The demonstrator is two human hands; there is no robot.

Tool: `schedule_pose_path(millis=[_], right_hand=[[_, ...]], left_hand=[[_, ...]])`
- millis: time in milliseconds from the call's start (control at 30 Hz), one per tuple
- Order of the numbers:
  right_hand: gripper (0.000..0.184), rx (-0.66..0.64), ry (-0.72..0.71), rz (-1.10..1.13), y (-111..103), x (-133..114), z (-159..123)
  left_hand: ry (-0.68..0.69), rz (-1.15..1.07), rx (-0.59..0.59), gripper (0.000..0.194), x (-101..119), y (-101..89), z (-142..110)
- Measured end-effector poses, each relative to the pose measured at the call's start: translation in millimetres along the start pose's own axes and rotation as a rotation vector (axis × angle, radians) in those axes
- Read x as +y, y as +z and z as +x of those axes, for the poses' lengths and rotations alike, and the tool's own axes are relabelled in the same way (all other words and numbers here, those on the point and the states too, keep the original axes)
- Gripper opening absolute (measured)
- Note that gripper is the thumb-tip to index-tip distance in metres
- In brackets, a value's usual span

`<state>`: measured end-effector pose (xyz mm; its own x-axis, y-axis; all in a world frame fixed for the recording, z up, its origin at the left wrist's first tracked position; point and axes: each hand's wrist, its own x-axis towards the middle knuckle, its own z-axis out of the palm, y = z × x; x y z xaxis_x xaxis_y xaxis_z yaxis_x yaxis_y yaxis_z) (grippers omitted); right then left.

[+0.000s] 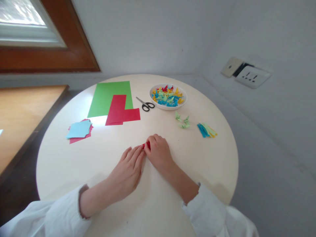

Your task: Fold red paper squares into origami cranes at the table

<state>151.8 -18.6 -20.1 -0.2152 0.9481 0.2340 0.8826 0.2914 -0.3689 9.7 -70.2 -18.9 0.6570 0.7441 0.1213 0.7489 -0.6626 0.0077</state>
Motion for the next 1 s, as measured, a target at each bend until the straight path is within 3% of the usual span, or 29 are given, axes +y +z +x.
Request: schedule_pose_path(millis=[367, 1000], right_hand=[[0.018, 0.035, 0.018, 0.083, 3.8, -1.5, -0.5], [0.012, 0.108, -0.002, 0.153, 1.6, -2.2, -5.4]], left_hand=[[-0.069, -0.099, 0.103, 0.049, -3.4, 1.1, 7.0], [-0.088, -0.004, 0.062, 0.046, -1.7, 1.8, 9.7]])
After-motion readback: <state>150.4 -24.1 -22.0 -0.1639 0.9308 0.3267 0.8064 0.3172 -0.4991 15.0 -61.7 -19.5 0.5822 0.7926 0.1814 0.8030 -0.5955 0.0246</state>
